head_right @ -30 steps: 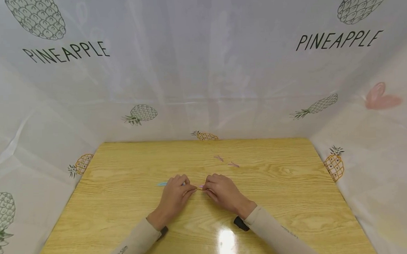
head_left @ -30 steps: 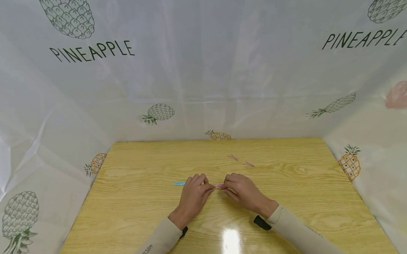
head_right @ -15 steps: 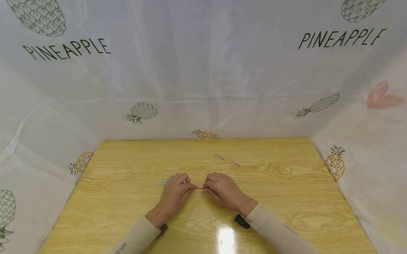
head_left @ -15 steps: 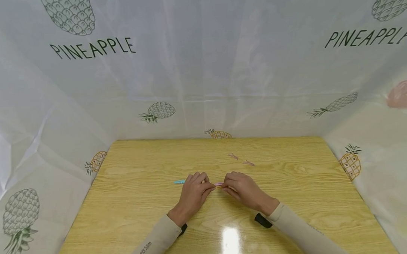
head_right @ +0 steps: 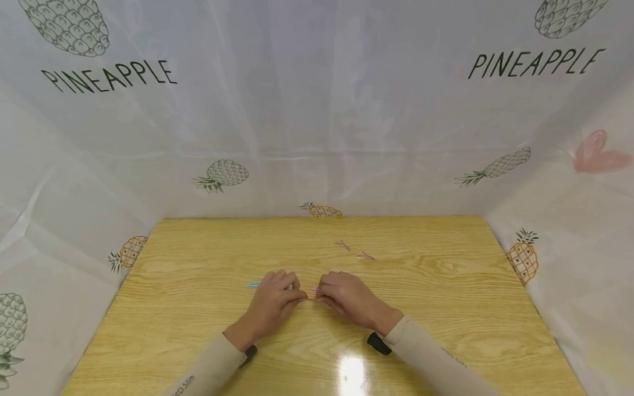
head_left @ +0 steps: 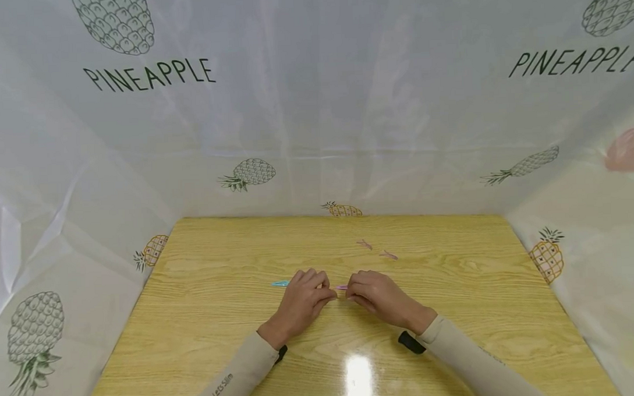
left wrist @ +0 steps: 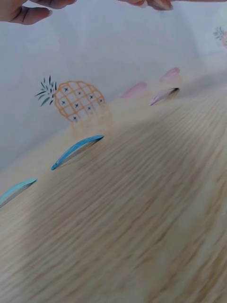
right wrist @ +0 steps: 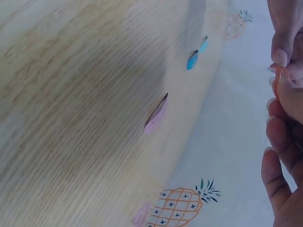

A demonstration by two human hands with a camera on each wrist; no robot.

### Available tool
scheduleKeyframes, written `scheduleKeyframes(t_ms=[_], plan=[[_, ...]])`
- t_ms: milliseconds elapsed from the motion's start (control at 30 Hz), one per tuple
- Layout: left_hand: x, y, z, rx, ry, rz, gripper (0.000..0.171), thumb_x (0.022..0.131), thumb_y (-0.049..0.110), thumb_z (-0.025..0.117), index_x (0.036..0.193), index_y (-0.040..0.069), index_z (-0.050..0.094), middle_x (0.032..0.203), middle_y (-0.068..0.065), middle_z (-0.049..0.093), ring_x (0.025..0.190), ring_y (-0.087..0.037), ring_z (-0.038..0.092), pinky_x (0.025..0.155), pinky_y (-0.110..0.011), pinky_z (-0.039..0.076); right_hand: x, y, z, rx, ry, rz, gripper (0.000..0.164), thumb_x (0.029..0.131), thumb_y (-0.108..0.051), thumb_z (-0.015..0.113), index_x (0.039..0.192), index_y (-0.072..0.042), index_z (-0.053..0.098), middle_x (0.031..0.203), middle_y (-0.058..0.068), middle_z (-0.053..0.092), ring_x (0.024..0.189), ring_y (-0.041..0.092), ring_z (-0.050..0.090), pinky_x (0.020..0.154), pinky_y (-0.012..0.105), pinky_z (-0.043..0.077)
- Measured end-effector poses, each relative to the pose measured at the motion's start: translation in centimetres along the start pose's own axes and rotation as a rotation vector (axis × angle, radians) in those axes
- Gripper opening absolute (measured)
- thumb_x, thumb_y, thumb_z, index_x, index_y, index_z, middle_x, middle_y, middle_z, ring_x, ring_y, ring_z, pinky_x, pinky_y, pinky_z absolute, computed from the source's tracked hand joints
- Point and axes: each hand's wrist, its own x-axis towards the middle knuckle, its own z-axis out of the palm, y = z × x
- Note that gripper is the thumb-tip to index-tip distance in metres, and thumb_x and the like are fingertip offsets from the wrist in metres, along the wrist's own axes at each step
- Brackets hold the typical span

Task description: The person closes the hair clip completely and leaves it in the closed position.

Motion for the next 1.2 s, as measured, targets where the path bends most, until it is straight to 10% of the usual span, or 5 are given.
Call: scheduleKeyframes(t_ms=[833,967,1200], plan=[[0.7,0.4,0.5,0.321,-0.019,0.141,0.014,0.085,0.029,0.088,0.092,0.024,0.078,0.094,0.008,0.061,0.082,-0.010,0.054,0.078,-0.026,0.048,-1.0,-0.2,0.0,0.217,-0.028,0.265,0.011,0.100,-0.004,0.073,0.097,-0.015,0.071,0.097,-0.010,0.064,0.089,0.004,0.058,0.077,0.026,0.056],[0.9,0.6,0.4,0.234,-0.114,0.080,0.008,0.092,0.031,0.082,0.093,0.024,0.079,0.095,0.009,0.061,0.084,-0.010,0.054,0.080,-0.025,0.048,-1.2,-0.2,-0.1,0.230,-0.046,0.283,0.008,0.101,-0.006,0.072,0.098,-0.013,0.071,0.097,-0.011,0.064,0.090,0.004,0.058,0.079,0.027,0.056],[1.4,0.6,-0.1,-0.196,-0.322,-0.257,0.005,0.097,0.023,0.078,0.095,0.019,0.082,0.093,0.009,0.062,0.082,-0.008,0.048,0.080,-0.028,0.043,-1.4,0.0,-0.2,0.036,0.035,0.144,0.022,0.089,-0.010,0.087,0.107,-0.014,0.076,0.104,-0.006,0.067,0.092,0.011,0.063,0.080,0.030,0.057]])
